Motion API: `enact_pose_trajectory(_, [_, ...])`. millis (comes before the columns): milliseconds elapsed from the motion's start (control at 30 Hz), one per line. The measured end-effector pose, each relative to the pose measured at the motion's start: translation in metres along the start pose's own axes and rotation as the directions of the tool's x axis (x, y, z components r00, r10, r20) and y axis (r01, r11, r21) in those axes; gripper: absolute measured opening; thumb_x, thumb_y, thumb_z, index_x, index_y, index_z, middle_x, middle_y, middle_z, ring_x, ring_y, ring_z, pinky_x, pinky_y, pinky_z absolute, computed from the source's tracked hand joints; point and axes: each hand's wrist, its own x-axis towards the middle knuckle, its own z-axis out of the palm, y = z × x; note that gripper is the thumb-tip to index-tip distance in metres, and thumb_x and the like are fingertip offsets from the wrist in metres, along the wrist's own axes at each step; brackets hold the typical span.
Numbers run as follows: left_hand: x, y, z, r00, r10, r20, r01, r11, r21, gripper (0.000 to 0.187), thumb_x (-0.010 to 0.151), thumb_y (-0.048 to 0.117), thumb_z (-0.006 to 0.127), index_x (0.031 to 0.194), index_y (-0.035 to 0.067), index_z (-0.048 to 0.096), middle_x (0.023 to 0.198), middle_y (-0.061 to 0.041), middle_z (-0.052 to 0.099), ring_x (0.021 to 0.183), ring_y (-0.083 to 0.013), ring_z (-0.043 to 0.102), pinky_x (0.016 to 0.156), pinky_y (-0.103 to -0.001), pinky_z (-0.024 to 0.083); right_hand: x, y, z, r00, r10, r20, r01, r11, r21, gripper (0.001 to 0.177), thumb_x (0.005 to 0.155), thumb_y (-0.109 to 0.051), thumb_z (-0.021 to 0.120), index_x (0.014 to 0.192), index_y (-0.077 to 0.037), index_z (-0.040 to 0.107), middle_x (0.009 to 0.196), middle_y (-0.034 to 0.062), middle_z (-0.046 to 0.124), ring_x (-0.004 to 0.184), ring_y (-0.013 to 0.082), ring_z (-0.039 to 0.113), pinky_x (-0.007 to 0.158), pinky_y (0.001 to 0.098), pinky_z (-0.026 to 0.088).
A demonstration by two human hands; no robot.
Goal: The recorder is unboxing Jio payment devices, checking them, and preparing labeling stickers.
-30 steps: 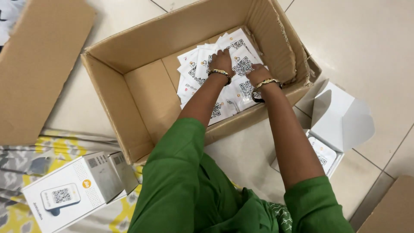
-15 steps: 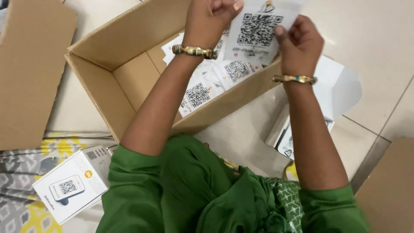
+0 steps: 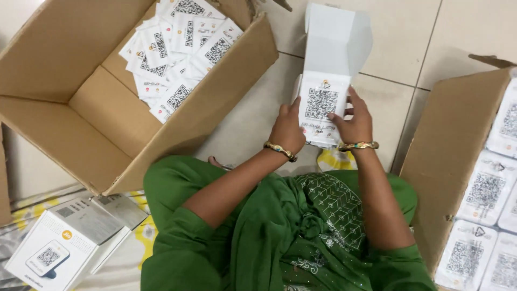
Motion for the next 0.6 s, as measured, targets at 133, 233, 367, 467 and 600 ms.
enact_pose_trajectory(133, [-0.003, -0.013, 0.008, 0.996, 0.018, 0.082, -0.040, 0.963, 0.265, 0.085, 0.080, 0.010, 0.075, 0.155, 0.006, 0.037, 0.139, -0.016, 0.050, 0.125, -0.0359, 0.049, 0.102, -0.044, 0.048, -0.020, 0.022, 0.017, 0.996, -0.091, 0.024, 0.094, 0.972, -0.214, 0.083, 0.076, -0.009, 0.087, 0.149, -0.001, 0.048, 0.118, 0.0195, 0.061, 0.087, 0.0274, 0.064, 0.075, 0.0367, 0.056])
enact_pose_trajectory(233, [0.005, -0.030, 0.024, 0.977, 0.213, 0.012, -0.195, 0.867, 0.458, 0.084, 0.081, 0.020, 0.074, 0.154, 0.001, 0.038, 0.155, -0.019, 0.038, 0.140, -0.0361, 0.037, 0.108, -0.051, 0.038, -0.030, 0.013, 0.023, 0.946, -0.318, -0.063, 0.242, 0.823, -0.514, 0.066, 0.079, -0.016, 0.087, 0.139, -0.005, 0.062, 0.122, 0.0166, 0.058, 0.098, 0.0340, 0.063, 0.082, 0.0425, 0.056])
enact_pose_trajectory(367, [0.011, -0.027, 0.023, 0.925, 0.330, 0.191, -0.375, 0.696, 0.612, 0.093, 0.082, 0.043, 0.069, 0.156, -0.001, 0.032, 0.168, -0.018, 0.018, 0.155, -0.0316, 0.017, 0.120, -0.053, 0.020, -0.028, -0.006, 0.013, 0.998, -0.063, -0.012, 0.049, 0.868, -0.494, 0.059, 0.085, -0.020, 0.084, 0.139, -0.008, 0.065, 0.116, 0.0174, 0.058, 0.085, 0.0330, 0.064, 0.073, 0.0443, 0.055])
enact_pose_trajectory(467, [0.012, -0.021, 0.019, 0.925, 0.298, 0.236, -0.380, 0.718, 0.583, 0.102, 0.083, 0.055, 0.067, 0.157, -0.002, 0.025, 0.168, -0.019, 0.012, 0.156, -0.0305, 0.008, 0.123, -0.055, 0.014, -0.013, 0.002, 0.002, 0.993, 0.112, 0.035, -0.089, 0.912, -0.401, 0.057, 0.085, -0.023, 0.083, 0.138, -0.012, 0.066, 0.115, 0.0163, 0.061, 0.079, 0.0288, 0.066, 0.073, 0.0418, 0.055])
enact_pose_trajectory(600, [0.019, -0.021, 0.016, 0.919, 0.276, 0.282, -0.394, 0.688, 0.609, 0.103, 0.087, 0.058, 0.064, 0.159, 0.000, 0.019, 0.170, -0.016, 0.010, 0.157, -0.0280, 0.005, 0.123, -0.056, 0.010, 0.043, 0.047, -0.011, 0.896, 0.444, -0.011, -0.433, 0.879, 0.202, 0.055, 0.097, -0.044, 0.066, 0.143, -0.014, 0.065, 0.130, 0.0129, 0.073, 0.100, 0.0205, 0.071, 0.083, 0.0378, 0.058])
